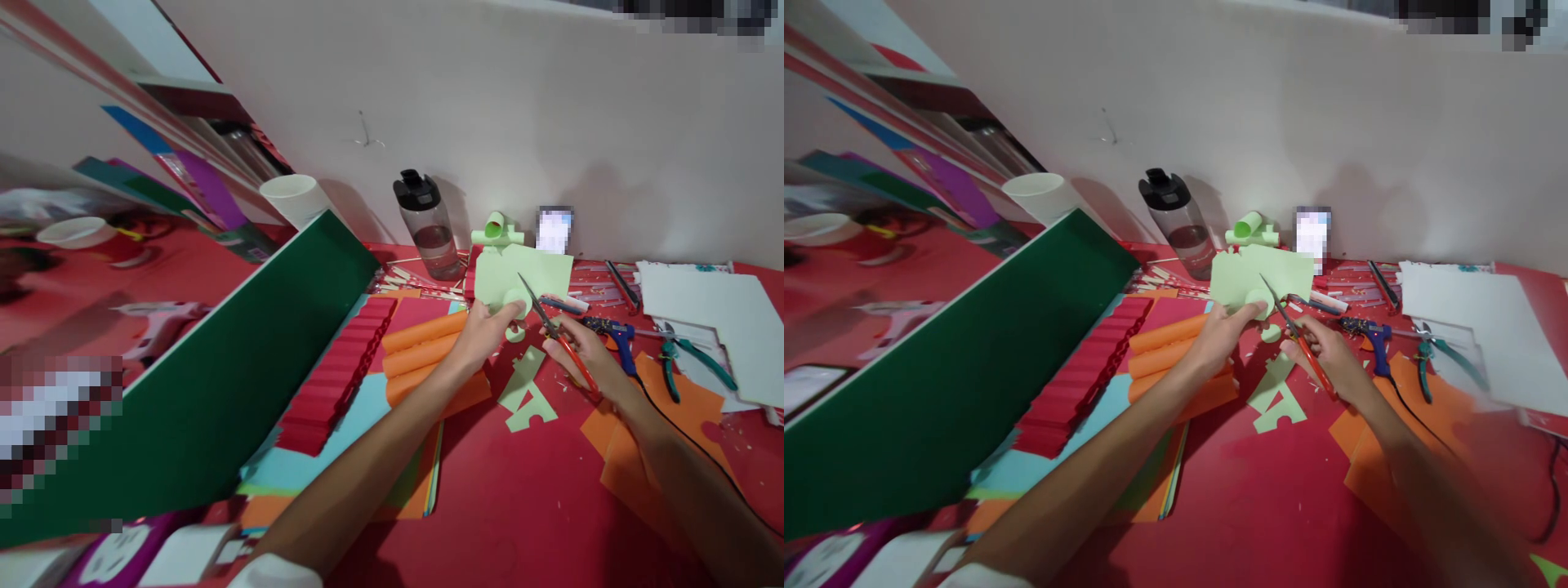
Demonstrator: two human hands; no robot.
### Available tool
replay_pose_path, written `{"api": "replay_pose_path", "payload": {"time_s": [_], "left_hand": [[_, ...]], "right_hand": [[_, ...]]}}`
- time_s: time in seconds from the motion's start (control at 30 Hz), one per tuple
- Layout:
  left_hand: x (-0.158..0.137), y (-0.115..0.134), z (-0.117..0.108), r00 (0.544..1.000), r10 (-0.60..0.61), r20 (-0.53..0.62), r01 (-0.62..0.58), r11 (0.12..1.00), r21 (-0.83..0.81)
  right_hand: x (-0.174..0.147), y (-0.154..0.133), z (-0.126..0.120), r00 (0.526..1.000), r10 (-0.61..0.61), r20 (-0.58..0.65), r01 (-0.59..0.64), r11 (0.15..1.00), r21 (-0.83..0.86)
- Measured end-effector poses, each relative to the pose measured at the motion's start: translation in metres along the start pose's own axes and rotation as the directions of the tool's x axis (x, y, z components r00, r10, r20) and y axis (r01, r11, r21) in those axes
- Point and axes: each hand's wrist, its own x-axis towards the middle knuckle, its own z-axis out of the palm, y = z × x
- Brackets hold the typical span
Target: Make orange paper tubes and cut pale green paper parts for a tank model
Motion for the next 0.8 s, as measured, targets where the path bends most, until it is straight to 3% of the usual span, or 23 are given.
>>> {"api": "replay_pose_path", "payload": {"time_s": [0.3,0.6,0.8], "left_hand": [[0.004,-0.003,0.000,0.998,0.065,-0.017,-0.065,0.998,-0.003],[0.000,-0.009,0.004,0.997,0.080,0.018,-0.080,0.997,0.005],[-0.001,-0.005,0.002,0.989,0.131,0.062,-0.137,0.984,0.115]], "right_hand": [[0.000,-0.012,0.001,0.999,0.032,-0.025,-0.031,0.998,0.052],[-0.003,-0.012,0.006,0.996,0.083,0.036,-0.087,0.987,0.135],[-0.004,-0.014,0.003,0.997,0.064,0.042,-0.067,0.995,0.074]]}}
